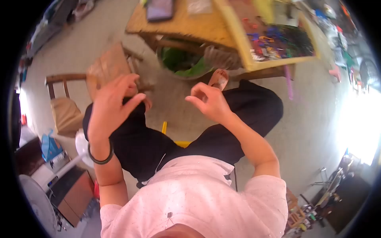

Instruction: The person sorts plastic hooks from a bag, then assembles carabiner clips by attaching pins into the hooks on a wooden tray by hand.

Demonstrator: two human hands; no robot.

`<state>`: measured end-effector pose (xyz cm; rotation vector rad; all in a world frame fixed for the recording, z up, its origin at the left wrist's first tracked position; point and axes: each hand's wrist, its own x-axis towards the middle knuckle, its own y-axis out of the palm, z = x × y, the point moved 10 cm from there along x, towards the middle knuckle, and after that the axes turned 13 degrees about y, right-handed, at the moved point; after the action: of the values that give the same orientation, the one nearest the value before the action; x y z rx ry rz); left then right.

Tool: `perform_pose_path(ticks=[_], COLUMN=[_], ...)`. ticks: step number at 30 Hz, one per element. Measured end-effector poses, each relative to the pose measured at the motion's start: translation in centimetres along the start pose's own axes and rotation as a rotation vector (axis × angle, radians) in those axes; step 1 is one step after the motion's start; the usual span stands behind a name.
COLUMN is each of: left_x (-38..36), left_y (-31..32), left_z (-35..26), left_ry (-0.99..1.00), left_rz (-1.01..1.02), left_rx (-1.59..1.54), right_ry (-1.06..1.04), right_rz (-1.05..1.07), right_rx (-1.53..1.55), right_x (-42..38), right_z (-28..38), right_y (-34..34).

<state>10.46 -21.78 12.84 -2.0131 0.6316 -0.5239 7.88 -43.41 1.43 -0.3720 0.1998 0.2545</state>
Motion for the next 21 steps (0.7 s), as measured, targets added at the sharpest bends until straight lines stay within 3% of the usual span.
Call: perform_pose_path(ticks=[2,5,7,11,12,16,19,21], left_x=[2.7,6.7,8.9,13.4,14.1,17.8,18.8,18.9], left_y=[1.9,7.7,13.8,19.6,20.9,24.5,24.4,24.3], left_z=[-2.9,-5.4,-4.9,-7.6,-8.0,-9.2,-8.7,-8.3], left_ry=[0.103,0.049,-0.074,-0.402,-0.503,-0.494,-0.484,-0.459], left_rz=[-0.010,0.030,0.129,0.196,0.191,0.072,-0.045,-0.007], left_rx=[-0.153,-0.719,-0.909,-1.150,-1.212,-1.447,-1.403,-1.331], right_ry=[-0.217,-0.362,-0.314,-0.141,-0.114,0.070,0.215,0.234], right_rz=[-0.114,-0.608,-0.846,-1.145,-1.159,-1.152,-1.082,-1.057], right_rx=[-0.016,-0.014,0.078,0.157,0.129,-0.107,-0.242,-0.265], right_x=[-3.3,-7.8,-9.7,-11.2,-11.6,-11.9,-12.1,-12.4], right_z=[3.6,5.6,3.9,-2.8,-4.6,-8.5,-9.6,-9.7], right_y=[-6.2,-17.3,-23.8,-33.0,-34.3,-35.2,-33.8,-33.0])
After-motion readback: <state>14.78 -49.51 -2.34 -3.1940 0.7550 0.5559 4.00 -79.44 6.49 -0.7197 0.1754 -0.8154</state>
